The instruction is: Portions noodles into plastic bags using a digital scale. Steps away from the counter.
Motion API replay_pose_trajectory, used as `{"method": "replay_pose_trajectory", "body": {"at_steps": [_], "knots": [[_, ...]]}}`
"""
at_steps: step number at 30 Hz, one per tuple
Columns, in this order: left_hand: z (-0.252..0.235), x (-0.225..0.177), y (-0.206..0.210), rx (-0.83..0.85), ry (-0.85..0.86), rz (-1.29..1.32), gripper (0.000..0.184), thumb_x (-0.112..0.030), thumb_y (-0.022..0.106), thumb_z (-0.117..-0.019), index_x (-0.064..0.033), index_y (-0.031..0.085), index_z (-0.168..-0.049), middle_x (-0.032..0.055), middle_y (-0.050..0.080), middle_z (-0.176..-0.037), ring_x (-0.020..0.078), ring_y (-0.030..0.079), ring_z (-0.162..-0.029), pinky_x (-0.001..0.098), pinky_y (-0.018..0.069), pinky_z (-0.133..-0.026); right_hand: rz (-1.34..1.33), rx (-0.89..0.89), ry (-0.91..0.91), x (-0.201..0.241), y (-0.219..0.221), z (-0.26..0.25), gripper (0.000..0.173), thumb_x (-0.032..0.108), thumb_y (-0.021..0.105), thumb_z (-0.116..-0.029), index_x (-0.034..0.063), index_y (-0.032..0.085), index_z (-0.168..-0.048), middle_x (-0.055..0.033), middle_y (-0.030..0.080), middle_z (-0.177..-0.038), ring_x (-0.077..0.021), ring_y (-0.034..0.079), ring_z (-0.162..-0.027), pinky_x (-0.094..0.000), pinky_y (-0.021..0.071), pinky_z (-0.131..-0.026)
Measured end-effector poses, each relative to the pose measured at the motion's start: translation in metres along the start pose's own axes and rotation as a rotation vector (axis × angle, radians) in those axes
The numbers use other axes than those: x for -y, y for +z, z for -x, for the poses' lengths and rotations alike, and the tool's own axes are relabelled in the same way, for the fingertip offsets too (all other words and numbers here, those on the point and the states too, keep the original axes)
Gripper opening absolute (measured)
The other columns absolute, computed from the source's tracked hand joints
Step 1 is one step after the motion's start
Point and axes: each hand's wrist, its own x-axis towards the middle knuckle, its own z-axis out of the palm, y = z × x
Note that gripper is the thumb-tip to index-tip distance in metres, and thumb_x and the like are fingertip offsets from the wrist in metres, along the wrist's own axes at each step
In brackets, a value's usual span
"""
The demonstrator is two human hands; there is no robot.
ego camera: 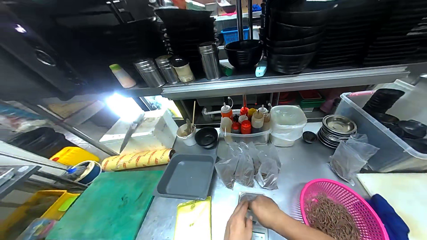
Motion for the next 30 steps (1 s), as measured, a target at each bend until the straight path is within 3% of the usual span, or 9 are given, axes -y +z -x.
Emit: {"method": "replay_pose_trajectory", "body": {"at_steps": [5,9,12,14,16,18,21,27,30], "knots": [[0.011,0.014,0.017,-0.01,0.019,0.028,0.057,-0.009,0.057,-0.0931,-0.0032,0.051,-0.15,0.0121,0.042,-0.161,0.0209,0.048,-0.144,0.0424,0.045,-0.116,0.138,0.077,0.074,0.015,0.005,-0.005,0.016,0.008,0.055,-0.0951,0.004,0.07,-0.097,-0.0197,0.071,-0.102,-0.0413,0.069,-0.098,-0.0632,0.0554,-0.077],[0.015,0.019,0.01,-0.003,0.037,0.109,0.062,-0.008,0.058,-0.0937,-0.0055,0.046,-0.154,0.0107,0.035,-0.165,0.0194,0.061,-0.129,0.0398,0.059,-0.098,0.133,-0.031,-0.004,0.003,0.006,-0.003,0.017,0.013,0.056,-0.0955,0.0084,0.07,-0.102,-0.0156,0.073,-0.101,-0.0378,0.071,-0.096,-0.0618,0.0558,-0.076],[0.013,0.017,0.005,-0.009,0.017,0.169,0.061,-0.008,0.059,-0.0934,-0.0084,0.048,-0.153,0.0075,0.033,-0.166,0.0175,0.068,-0.117,0.0383,0.0624,-0.09,0.122,-0.075,0.009,0.0,0.0,-0.002,0.02,0.018,0.056,-0.0954,0.0118,0.071,-0.108,-0.0139,0.073,-0.105,-0.0368,0.071,-0.095,-0.0616,0.0562,-0.074],[0.013,0.014,0.001,-0.012,0.013,0.197,0.06,-0.008,0.06,-0.0924,-0.0088,0.05,-0.152,0.0086,0.033,-0.166,0.0184,0.07,-0.112,0.0387,0.063,-0.088,0.09,-0.152,0.012,0.002,-0.01,0.005,0.021,0.022,0.054,-0.0965,0.0134,0.071,-0.103,-0.0115,0.073,-0.1,-0.0336,0.072,-0.091,-0.059,0.0568,-0.07],[0.013,0.011,-0.006,-0.022,0.024,0.232,0.057,-0.007,0.061,-0.0921,-0.0098,0.054,-0.149,0.0102,0.033,-0.166,0.0189,0.071,-0.108,0.0392,0.0634,-0.087,0.015,-0.282,0.016,0.006,-0.031,0.02,0.023,0.029,0.052,-0.0984,0.0163,0.071,-0.099,-0.0071,0.072,-0.095,-0.0277,0.072,-0.089,-0.0547,0.0583,-0.069],[0.015,0.011,-0.01,-0.057,0.073,0.279,0.054,-0.007,0.062,-0.0919,-0.013,0.059,-0.145,0.0094,0.035,-0.165,0.0163,0.073,-0.093,0.0378,0.0643,-0.079,-0.104,-0.448,0.0,0.005,-0.059,0.045,0.022,0.032,0.055,-0.0983,0.0205,0.074,-0.098,0.0003,0.073,-0.094,-0.0181,0.072,-0.088,-0.0474,0.0601,-0.072],[0.018,0.014,-0.016,-0.117,0.181,0.354,0.052,-0.008,0.065,-0.0921,-0.0174,0.062,-0.143,0.0061,0.036,-0.164,0.0105,0.067,-0.075,0.0327,0.061,-0.066,-0.298,-0.756,-0.112,-0.004,-0.106,0.097,0.014,0.027,0.062,-0.0979,0.0199,0.075,-0.097,0.0074,0.073,-0.093,-0.0048,0.07,-0.085,-0.0306,0.0625,-0.074],[0.025,0.023,-0.04,-0.209,0.182,0.385,0.049,-0.009,0.068,-0.0926,-0.0151,0.063,-0.141,0.0046,0.038,-0.164,0.0082,0.064,-0.068,0.0303,0.0589,-0.06,-0.437,-1.258,-0.184,-0.036,-0.167,0.242,0.014,0.012,0.063,-0.0979,0.0151,0.072,-0.108,0.0002,0.074,-0.096,-0.0134,0.072,-0.078,-0.0322,0.0637,-0.067],[0.026,0.036,-0.045,-0.243,0.15,0.382,0.048,-0.008,0.067,-0.0923,-0.0145,0.064,-0.14,0.0047,0.039,-0.163,0.0082,0.065,-0.066,0.03,0.0591,-0.059,-0.321,-1.433,-0.096,-0.082,-0.144,0.275,0.011,0.002,0.057,-0.1005,-0.0009,0.068,-0.103,-0.0084,0.073,-0.093,-0.0159,0.071,-0.077,-0.0311,0.0623,-0.068]]}}
